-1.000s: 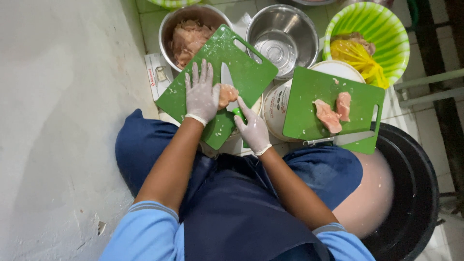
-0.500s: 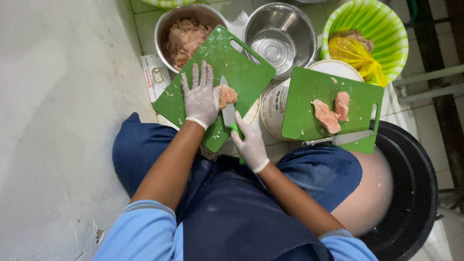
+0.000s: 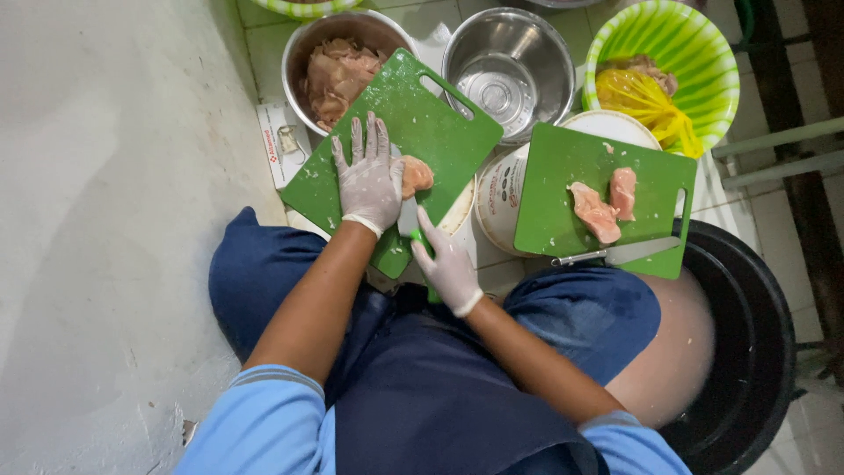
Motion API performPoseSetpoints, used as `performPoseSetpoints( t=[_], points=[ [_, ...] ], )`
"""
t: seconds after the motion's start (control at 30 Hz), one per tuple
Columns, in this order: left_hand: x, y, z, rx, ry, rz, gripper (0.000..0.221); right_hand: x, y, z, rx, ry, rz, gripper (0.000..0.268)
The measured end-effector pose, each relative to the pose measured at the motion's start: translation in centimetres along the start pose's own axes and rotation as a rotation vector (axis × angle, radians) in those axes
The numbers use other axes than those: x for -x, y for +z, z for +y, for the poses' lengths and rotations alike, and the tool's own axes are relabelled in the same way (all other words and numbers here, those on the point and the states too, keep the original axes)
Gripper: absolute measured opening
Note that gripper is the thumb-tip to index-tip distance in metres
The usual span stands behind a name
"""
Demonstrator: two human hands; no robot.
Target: Slicing raw poultry breasts into thin strips on a cutting board using a knife.
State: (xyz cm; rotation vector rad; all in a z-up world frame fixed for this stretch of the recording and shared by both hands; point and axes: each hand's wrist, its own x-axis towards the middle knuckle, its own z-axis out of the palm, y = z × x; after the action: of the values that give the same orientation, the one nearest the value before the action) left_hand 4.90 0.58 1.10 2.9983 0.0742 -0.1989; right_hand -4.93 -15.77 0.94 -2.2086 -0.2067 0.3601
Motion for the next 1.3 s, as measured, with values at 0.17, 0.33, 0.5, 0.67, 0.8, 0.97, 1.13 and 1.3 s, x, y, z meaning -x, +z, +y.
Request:
performPoseSetpoints(
  t=[0.17,0.33,0.5,0.67,0.8,0.97,1.13,1.3],
  points=[
    [-0.4,0.6,-0.6,0.052,-0.02,-0.005,0.071,-1.3,1.2,1.5,0.127,-0.062,0.007,0.06],
    [-2.1,4.2,-2.2,0.205,-0.003,-0.029,0.07,0.1,0.1,1.8,0.195,-0.097,0.03,0.059],
    [0.1,1.4,-3.5,0.484,-0.14,0.121,0.058,-0.5,-0.3,2.0,0.143,-0.05,0.04,0.059],
    [0.7,0.2,-2.4,0.118,-0.151,0.031,0.064,-0.3,-0.6,1.4,0.169,-0.043,0.023,0.059],
    [0.2,1.3,-2.5,-0.01,-0.212,0.001,0.067,-1.2,0.3,1.7,0.232,-0.101,0.066,0.059],
    [0.4,0.9,-2.5,0.016,-0.222,-0.003,0.069,-3.5,0.4,0.8,0.245,-0.078,0.01,0.058],
    [0.6,0.3,-2.6,0.051,-0.236,-0.024,0.073,-1.0,0.4,0.3,0.29,-0.052,-0.011,0.059],
    [0.7,0.2,-2.2,0.055,-0.24,-0.032,0.073,-0.8,0.8,1.8,0.376,-0.101,0.0,0.058]
  ],
)
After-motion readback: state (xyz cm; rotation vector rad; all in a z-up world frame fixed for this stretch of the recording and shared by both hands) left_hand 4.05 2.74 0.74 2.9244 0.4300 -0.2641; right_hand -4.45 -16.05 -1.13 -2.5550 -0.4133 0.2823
